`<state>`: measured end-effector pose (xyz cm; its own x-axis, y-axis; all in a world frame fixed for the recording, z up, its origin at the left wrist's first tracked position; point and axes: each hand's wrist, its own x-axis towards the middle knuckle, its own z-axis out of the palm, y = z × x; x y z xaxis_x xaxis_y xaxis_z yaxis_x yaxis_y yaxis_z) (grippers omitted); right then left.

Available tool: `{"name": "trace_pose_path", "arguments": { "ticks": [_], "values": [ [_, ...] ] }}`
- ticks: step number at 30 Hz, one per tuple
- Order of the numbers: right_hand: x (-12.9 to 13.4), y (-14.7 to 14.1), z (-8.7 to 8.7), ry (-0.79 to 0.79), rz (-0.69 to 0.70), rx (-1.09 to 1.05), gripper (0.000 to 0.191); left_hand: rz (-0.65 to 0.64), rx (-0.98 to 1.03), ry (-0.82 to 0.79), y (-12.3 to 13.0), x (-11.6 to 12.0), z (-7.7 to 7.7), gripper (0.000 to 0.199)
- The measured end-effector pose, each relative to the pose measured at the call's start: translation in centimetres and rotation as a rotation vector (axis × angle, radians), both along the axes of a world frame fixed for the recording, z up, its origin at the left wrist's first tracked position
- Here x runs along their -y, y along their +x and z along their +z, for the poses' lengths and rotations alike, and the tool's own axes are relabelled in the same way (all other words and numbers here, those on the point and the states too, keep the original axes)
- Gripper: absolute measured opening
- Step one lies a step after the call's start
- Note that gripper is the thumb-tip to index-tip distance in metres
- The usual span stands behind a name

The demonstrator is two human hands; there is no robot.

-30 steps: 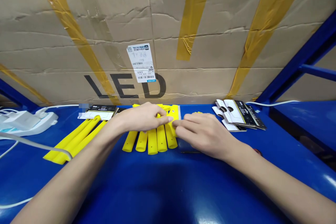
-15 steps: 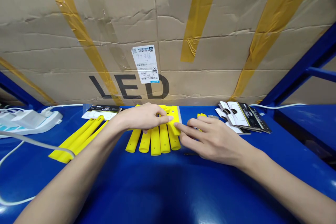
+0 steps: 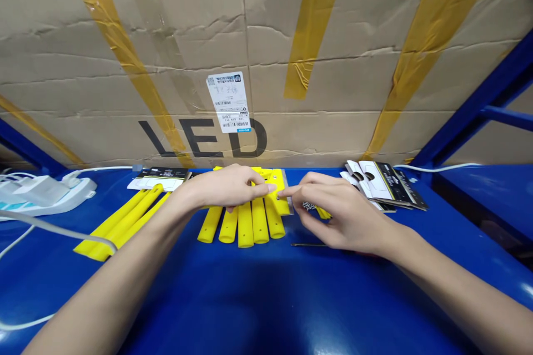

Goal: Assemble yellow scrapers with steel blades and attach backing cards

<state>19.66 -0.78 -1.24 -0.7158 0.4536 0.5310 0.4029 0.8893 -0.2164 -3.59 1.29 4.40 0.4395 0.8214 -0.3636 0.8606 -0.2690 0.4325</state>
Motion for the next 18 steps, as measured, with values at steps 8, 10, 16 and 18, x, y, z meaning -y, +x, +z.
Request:
{"name": "trace_pose_path", "arguments": {
  "ticks": [8,10,16,18],
  "values": [
    [0.25,-0.05,0.04,-0.030,0.026,0.033,0.019,-0.022,-0.024,0.009,-0.28,-0.20,-0.24,0.044],
    [0.31,-0.07,0.15,-0.010,0.027,0.092,0.020,-0.034,-0.022,0.013,-0.43,-0.30,-0.39,0.043],
    [0.34,-0.21,0.20,-0.149,0.035,-0.019,0.017,-0.042,0.001,-0.001,-0.63,-0.38,-0.47,0.041],
    [0.21,-0.18,0.18,-0.222,0.041,-0.115,0.017,-0.036,0.014,0.000,-0.56,-0.33,-0.42,0.040]
  ]
}}
